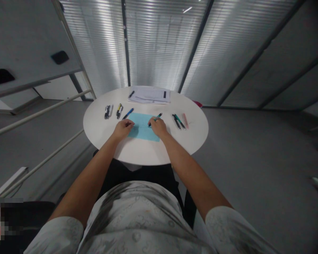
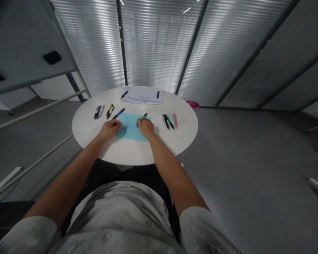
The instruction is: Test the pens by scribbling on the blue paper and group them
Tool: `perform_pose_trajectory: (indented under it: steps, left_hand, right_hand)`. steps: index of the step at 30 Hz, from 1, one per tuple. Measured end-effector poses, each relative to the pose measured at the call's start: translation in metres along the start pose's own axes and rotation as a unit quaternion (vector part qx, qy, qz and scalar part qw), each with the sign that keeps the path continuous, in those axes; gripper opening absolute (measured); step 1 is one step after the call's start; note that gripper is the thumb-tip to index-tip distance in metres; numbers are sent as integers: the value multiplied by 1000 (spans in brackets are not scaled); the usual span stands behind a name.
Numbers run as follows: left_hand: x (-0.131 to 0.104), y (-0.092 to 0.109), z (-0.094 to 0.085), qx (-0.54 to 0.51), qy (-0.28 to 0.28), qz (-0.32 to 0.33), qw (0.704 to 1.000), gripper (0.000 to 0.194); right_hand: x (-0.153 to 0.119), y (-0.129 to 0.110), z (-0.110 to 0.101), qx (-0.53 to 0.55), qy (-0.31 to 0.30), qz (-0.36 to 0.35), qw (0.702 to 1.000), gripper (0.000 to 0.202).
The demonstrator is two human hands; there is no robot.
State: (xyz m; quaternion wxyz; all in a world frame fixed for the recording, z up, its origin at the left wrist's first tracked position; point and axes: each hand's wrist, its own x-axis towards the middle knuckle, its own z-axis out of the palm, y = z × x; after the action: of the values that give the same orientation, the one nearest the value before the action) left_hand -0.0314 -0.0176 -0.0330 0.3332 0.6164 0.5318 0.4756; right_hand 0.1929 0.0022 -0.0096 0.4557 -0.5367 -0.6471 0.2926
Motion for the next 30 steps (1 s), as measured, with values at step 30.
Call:
perform_pose_trajectory:
  steps: [30]
  left_hand:
    - [0,0,-1,19,-13,11,1000,25]
  right_hand:
    - [5,-5,-15,189,169,32,967,46]
